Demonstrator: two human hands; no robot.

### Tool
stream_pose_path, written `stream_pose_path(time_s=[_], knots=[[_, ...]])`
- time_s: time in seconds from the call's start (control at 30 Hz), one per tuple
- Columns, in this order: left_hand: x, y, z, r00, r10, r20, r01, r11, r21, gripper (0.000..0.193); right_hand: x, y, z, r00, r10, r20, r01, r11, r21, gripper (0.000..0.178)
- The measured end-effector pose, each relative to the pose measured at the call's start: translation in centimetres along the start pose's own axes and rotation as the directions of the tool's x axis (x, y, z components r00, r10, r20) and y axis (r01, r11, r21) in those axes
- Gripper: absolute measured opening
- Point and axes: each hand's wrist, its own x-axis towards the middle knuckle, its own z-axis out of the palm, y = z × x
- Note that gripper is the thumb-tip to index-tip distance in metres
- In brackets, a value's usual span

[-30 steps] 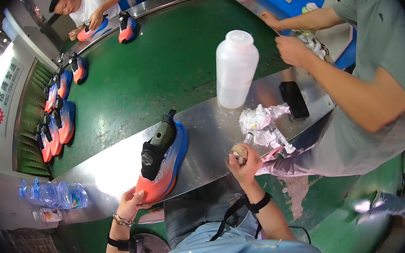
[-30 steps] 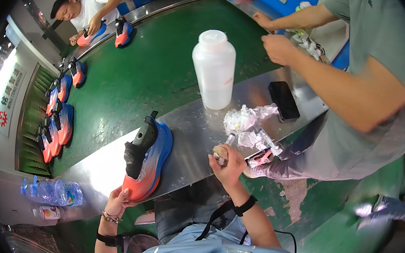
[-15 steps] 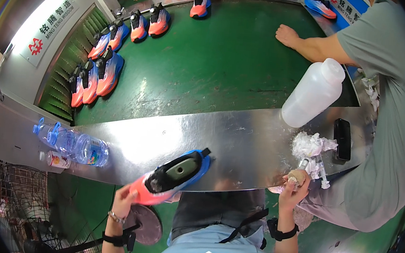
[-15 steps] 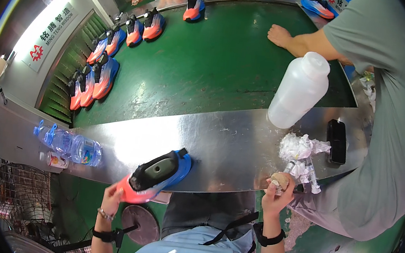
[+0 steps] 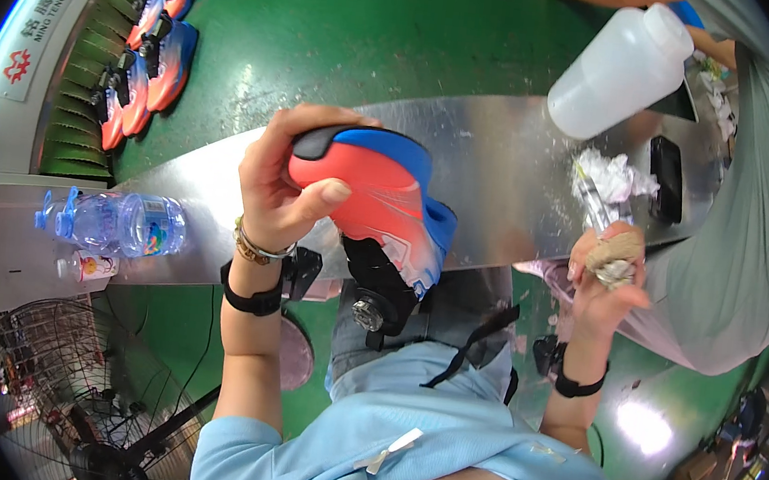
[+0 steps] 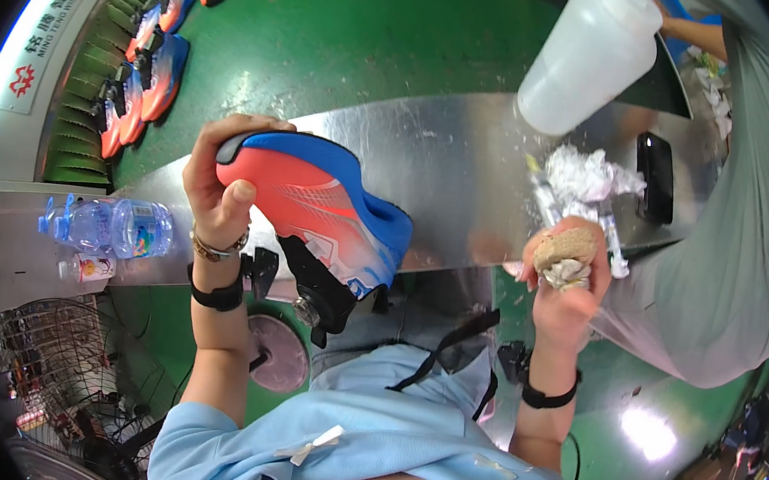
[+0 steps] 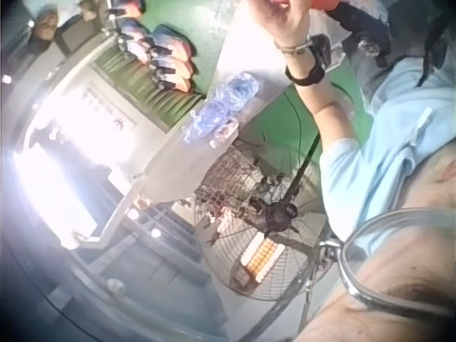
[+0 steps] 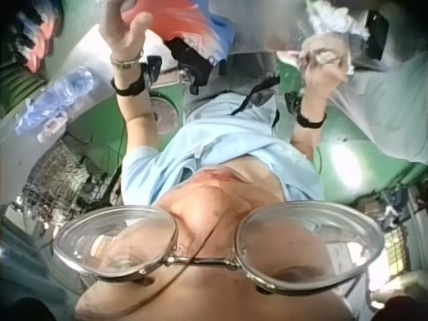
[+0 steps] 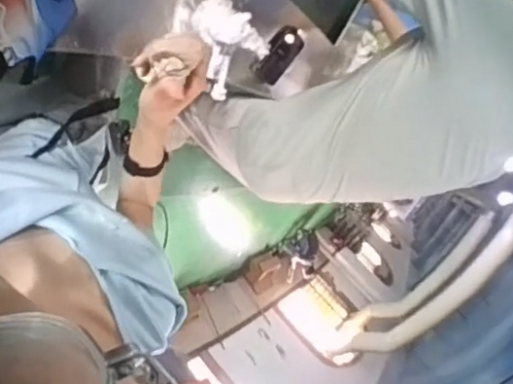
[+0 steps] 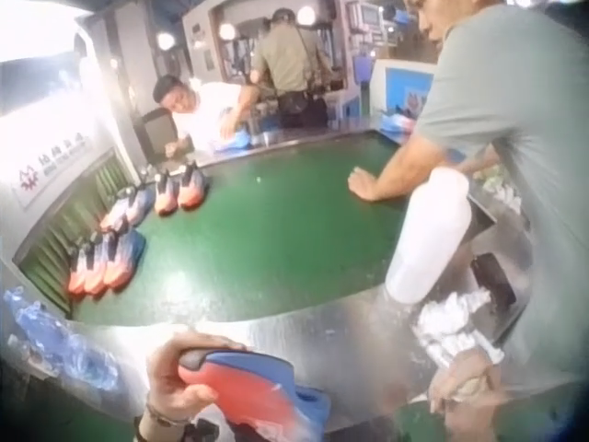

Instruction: Applying glue or liquid adhesive to the edges of shoe soles using a syringe and sponge applicator.

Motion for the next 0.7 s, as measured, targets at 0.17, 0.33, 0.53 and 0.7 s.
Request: stream_pose_path(time_s=[0.17, 0.33, 0.53, 0.7], knots=[[1.4, 0.6, 1.9, 0.974, 0.174, 0.143, -0.174, 0.985, -0.011, 0.044, 3.4, -4.3, 2.4, 0.828, -0.234, 0.51, -0.098, 0.835, 0.542, 0.071], [2.3, 1.0, 2.6, 0.941, 0.224, 0.255, -0.253, 0.964, 0.088, 0.051, 3.8, -6.4, 4.5, 0.809, -0.088, 0.582, -0.279, 0.813, 0.511, 0.048], [2.8, 1.1, 3.1, 0.912, 0.282, 0.298, -0.32, 0.943, 0.088, 0.051, 5.0, -5.6, 4.9, 0.751, -0.033, 0.659, -0.369, 0.807, 0.461, 0.06], [3.1, 0.9, 3.3, 0.9, 0.248, 0.358, -0.307, 0.945, 0.116, 0.062, 5.7, -4.5, 4.3, 0.735, -0.101, 0.671, -0.319, 0.822, 0.472, 0.059]])
